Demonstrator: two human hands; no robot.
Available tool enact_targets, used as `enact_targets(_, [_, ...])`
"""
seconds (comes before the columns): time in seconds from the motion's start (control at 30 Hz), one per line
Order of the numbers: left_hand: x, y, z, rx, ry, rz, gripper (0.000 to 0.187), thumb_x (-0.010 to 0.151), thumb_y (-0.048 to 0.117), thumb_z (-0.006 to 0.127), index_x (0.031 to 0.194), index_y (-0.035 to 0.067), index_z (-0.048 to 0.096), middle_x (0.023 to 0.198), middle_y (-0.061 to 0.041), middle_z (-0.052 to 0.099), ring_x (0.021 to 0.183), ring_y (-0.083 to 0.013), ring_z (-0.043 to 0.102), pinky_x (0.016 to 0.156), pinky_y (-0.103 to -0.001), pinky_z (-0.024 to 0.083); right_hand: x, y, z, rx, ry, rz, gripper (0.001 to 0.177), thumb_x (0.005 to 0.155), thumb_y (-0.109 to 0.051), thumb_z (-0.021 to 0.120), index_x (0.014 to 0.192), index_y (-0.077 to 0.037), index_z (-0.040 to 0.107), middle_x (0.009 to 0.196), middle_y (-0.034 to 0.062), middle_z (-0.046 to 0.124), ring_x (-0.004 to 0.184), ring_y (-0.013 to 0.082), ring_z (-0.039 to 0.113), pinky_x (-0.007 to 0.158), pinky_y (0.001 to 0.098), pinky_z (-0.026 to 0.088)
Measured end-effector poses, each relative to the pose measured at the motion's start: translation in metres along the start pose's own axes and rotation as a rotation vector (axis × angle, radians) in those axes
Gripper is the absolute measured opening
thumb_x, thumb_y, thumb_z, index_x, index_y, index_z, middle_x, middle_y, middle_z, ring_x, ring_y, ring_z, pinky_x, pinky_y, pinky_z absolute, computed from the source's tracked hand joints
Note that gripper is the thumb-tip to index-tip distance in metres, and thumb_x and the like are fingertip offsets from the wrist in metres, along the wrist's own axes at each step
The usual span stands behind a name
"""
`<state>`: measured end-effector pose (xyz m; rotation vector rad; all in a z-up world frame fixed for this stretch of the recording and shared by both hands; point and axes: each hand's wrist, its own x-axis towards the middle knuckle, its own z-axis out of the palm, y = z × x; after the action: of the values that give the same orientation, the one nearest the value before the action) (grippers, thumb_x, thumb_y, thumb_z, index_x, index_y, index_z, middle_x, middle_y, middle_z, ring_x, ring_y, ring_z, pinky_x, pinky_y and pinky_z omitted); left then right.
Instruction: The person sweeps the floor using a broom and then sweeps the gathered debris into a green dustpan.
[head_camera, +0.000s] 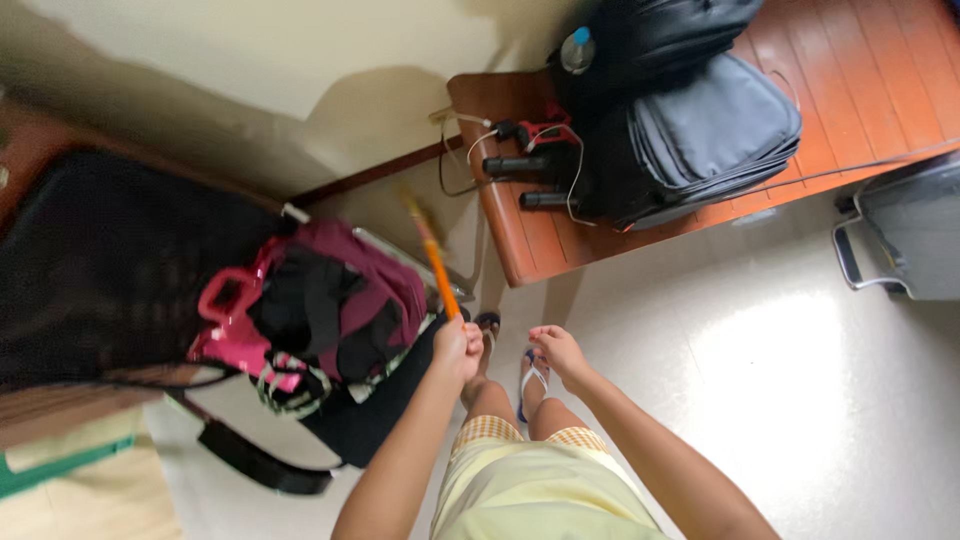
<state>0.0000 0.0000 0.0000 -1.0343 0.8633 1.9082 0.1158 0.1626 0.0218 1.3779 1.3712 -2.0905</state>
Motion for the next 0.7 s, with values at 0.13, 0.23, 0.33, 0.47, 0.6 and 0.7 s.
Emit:
enact_targets(0.13, [0.100, 0.037, 0.009, 0.534, 0.191, 0.068, 0.020, 0.090, 0.025, 0.043, 0.078, 0.009, 0.040, 0.060, -0.005, 0.039, 0.045, -0.0135, 0.037, 0.035, -0.024, 0.024, 0.007, -0.014, 0.009, 0.066, 0.075, 0.010, 0.018, 0.082, -0.011, 0.049, 0.098, -0.007, 0.056, 0.092, 0.0005, 0.058, 0.063, 0.0047, 0.048, 0.055, 0.0200, 0.042])
enact_targets(0.23, [0.160, 0.050, -0.002, 1.083, 0.395, 0.093, 0.023, 0.089, 0.025, 0.043, 0.085, 0.003, 0.047, 0.074, -0.015, 0.053, 0.060, -0.0237, 0.049, 0.047, -0.032, 0.034, 0.015, -0.018, 0.015, 0.154, 0.136, 0.024, 0.019, 0.081, -0.011, 0.049, 0.098, -0.006, 0.056, 0.091, -0.0003, 0.059, 0.062, 0.0050, 0.048, 0.051, 0.0195, 0.039])
enact_targets(0.33, [0.183, 0.048, -0.021, 1.496, 0.382, 0.200, 0.022, 0.082, 0.013, 0.047, 0.099, 0.002, 0.054, 0.094, -0.021, 0.060, 0.085, -0.0321, 0.061, 0.068, -0.038, 0.049, 0.021, -0.014, 0.018, 0.195, 0.196, 0.004, 0.020, 0.081, -0.011, 0.049, 0.098, -0.007, 0.057, 0.090, -0.0008, 0.059, 0.063, 0.0052, 0.050, 0.052, 0.0183, 0.040])
enact_targets(0.47, [0.166, 0.002, -0.038, 1.886, 0.151, 0.078, 0.024, 0.079, 0.010, 0.048, 0.098, -0.002, 0.058, 0.092, -0.022, 0.061, 0.084, -0.0329, 0.060, 0.069, -0.040, 0.049, 0.020, -0.007, 0.018, 0.198, 0.295, 0.027, 0.021, 0.080, -0.011, 0.048, 0.098, -0.009, 0.059, 0.090, -0.0008, 0.059, 0.067, 0.0055, 0.053, 0.055, 0.0190, 0.040])
enact_targets(0.6, [0.121, -0.074, -0.047, 1.784, 0.040, -0.185, 0.018, 0.079, 0.008, 0.048, 0.088, -0.002, 0.060, 0.076, -0.019, 0.065, 0.061, -0.0275, 0.065, 0.050, -0.037, 0.049, 0.017, 0.008, 0.015, 0.218, 0.345, 0.071, 0.022, 0.080, -0.014, 0.048, 0.098, -0.011, 0.060, 0.093, -0.0027, 0.060, 0.071, 0.0056, 0.054, 0.059, 0.0208, 0.042])
enact_targets(0.7, [0.100, -0.096, -0.045, 1.346, -0.154, -0.601, 0.013, 0.084, 0.010, 0.043, 0.081, 0.002, 0.054, 0.060, -0.010, 0.050, 0.040, -0.0159, 0.044, 0.033, -0.028, 0.030, 0.020, 0.026, 0.010, 0.288, 0.358, 0.017, 0.021, 0.082, -0.016, 0.049, 0.098, -0.009, 0.060, 0.094, -0.0014, 0.060, 0.071, 0.0075, 0.052, 0.058, 0.0212, 0.042])
